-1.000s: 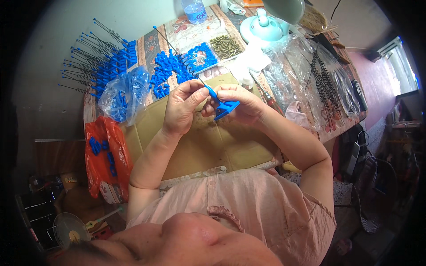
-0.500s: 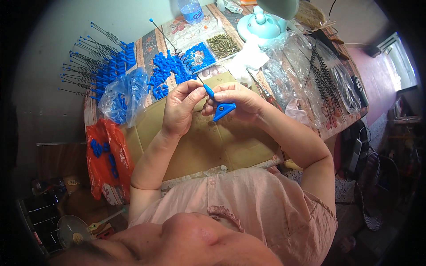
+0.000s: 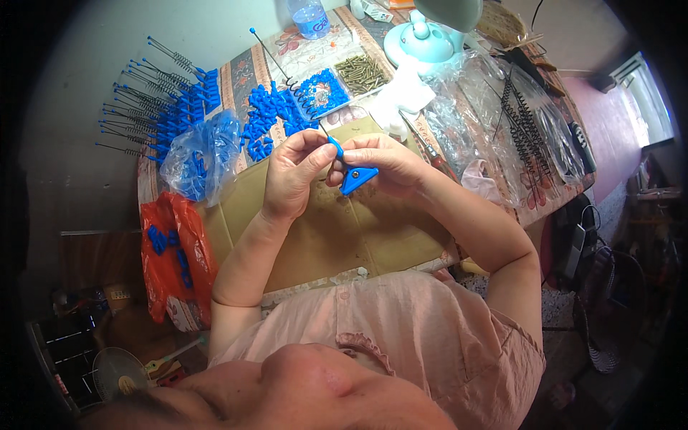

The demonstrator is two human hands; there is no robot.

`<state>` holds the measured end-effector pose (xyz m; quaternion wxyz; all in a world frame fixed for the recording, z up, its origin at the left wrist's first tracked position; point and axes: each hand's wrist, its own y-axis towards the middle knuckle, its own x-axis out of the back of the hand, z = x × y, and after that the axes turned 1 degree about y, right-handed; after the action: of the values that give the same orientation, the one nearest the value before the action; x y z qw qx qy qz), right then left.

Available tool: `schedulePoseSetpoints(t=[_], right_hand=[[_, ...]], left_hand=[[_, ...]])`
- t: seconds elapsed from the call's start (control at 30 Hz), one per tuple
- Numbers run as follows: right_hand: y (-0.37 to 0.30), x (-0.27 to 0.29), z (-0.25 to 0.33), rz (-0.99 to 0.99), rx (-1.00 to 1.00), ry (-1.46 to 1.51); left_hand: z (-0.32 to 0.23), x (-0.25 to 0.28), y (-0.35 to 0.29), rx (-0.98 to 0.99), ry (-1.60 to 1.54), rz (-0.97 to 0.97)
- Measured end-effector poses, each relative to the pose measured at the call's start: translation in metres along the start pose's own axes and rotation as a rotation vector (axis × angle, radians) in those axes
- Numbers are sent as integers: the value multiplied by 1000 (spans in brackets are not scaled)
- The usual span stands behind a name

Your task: The person assembles blue plastic housings by hand, inserting springs and small metal components into them.

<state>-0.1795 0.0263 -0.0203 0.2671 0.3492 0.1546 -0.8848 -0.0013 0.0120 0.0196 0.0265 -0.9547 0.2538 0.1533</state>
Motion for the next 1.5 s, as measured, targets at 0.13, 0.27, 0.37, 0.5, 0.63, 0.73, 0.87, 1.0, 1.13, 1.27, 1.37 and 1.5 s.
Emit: schedulePoseSetpoints(t=[0.13,0.27,0.37,0.5,0.63,0.73,0.87,1.0,1.13,1.27,1.37,1.5], right_hand=[[2,2,0,44,10,36],[1,1,0,56,6,56],[1,3,-2,87,10,64],[2,5,-4,132,14,74],[1,4,-3,118,-6,54],[-1,1,-1,63,-10,30],[-1,0,1,34,-11,-1],[-1,0,0,11,-10,-5],[-2,-1,0,-26,18,-34],[-2,0,2,-19,28,-67],[-1,-2,2,2,62,-88],[-3,-2,7,-44,99,-192]], left_hand=[[3,4,1,-32,28,21],[4,5,2,-57,-7,45],[4,3,2,-55,-38,39],[8,3,2,-43,-67,0],[15,6,3,-60,-87,-17],[15,7,3,-59,-71,-34],[12,5,3,-70,-62,-28],[11,5,3,-61,-56,-25],[8,5,4,-103,27,0],[5,2,3,-104,47,0],[6,2,1,-142,81,-2],[10,4,4,-216,192,-11]])
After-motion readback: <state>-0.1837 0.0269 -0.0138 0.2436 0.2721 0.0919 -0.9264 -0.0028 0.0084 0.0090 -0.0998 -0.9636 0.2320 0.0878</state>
